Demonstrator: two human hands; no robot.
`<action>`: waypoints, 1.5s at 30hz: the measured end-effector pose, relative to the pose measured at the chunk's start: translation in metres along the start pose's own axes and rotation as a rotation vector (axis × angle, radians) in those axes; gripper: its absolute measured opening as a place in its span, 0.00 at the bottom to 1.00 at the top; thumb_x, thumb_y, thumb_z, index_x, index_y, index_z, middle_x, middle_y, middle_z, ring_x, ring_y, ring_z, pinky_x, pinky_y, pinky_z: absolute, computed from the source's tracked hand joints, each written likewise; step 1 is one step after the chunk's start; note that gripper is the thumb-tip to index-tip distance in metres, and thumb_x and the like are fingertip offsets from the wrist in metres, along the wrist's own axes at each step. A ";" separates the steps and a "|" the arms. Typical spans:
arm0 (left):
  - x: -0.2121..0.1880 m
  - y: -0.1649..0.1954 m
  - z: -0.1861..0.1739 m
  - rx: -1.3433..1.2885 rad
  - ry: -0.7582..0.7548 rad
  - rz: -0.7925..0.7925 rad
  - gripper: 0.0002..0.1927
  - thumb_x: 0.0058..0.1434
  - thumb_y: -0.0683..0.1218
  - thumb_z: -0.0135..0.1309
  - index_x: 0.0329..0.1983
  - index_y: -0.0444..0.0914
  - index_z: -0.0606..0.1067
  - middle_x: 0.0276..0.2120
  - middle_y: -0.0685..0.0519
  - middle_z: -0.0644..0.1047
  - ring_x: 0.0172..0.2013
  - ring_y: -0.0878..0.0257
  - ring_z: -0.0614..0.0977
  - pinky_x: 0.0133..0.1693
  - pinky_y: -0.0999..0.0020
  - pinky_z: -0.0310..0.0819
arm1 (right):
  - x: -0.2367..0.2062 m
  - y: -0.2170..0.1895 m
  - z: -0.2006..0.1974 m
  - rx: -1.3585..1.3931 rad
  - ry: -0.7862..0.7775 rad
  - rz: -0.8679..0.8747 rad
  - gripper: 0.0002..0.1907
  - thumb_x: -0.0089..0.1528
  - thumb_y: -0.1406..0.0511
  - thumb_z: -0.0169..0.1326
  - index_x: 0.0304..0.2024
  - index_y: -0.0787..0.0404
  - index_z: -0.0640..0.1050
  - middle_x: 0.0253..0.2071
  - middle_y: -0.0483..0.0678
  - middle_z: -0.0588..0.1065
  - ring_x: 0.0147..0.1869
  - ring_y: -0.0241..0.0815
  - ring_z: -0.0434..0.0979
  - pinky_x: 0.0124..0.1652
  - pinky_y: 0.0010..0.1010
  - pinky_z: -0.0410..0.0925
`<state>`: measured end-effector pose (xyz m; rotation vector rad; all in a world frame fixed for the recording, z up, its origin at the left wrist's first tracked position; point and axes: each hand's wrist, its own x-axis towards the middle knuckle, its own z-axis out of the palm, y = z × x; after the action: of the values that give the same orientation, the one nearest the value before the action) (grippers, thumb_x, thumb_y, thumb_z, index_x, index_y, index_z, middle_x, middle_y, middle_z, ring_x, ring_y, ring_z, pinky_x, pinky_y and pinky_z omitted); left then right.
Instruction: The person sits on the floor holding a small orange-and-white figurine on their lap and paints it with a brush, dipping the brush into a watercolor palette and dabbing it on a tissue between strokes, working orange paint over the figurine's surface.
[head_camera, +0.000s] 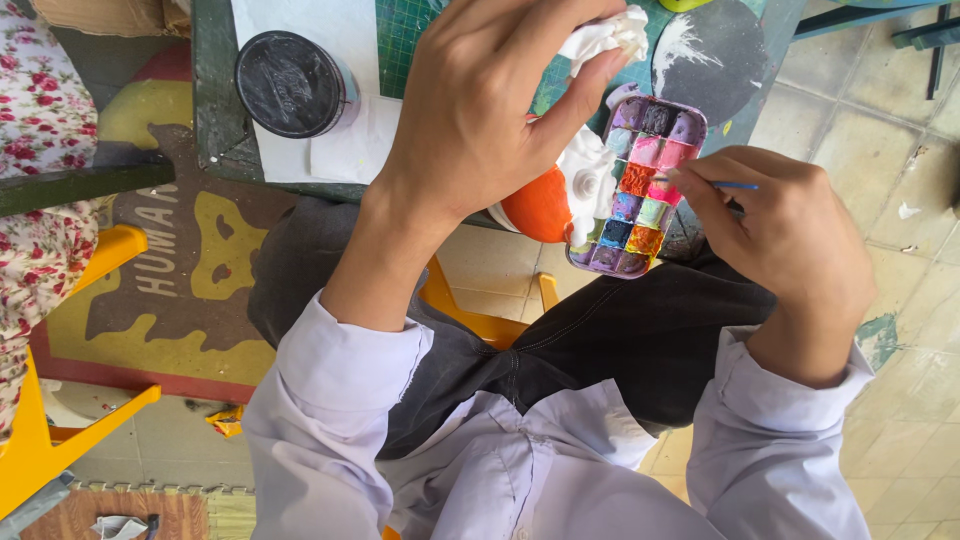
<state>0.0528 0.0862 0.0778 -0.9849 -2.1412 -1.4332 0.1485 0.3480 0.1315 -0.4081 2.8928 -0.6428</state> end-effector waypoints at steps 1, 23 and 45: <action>0.000 0.000 -0.001 0.001 -0.002 0.002 0.13 0.72 0.40 0.61 0.55 0.38 0.72 0.48 0.53 0.80 0.49 0.54 0.82 0.50 0.62 0.75 | 0.001 0.006 0.005 -0.012 -0.029 -0.007 0.05 0.71 0.69 0.61 0.45 0.67 0.82 0.38 0.53 0.79 0.31 0.49 0.78 0.30 0.32 0.68; -0.001 -0.003 0.002 0.015 0.016 -0.015 0.11 0.72 0.43 0.60 0.54 0.38 0.73 0.46 0.52 0.80 0.47 0.54 0.83 0.51 0.59 0.75 | -0.023 0.002 -0.002 0.318 0.395 -0.079 0.18 0.80 0.66 0.48 0.36 0.70 0.75 0.34 0.53 0.77 0.33 0.45 0.79 0.35 0.29 0.70; 0.003 -0.007 0.010 0.016 0.065 0.014 0.11 0.74 0.45 0.59 0.55 0.39 0.72 0.44 0.53 0.80 0.43 0.56 0.83 0.47 0.60 0.76 | -0.027 -0.051 0.000 0.219 0.221 -0.443 0.18 0.72 0.57 0.52 0.37 0.66 0.75 0.34 0.54 0.75 0.36 0.52 0.78 0.37 0.38 0.72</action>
<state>0.0466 0.0947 0.0708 -0.9337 -2.0920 -1.4197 0.1860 0.3111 0.1561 -1.0184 2.9004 -1.1209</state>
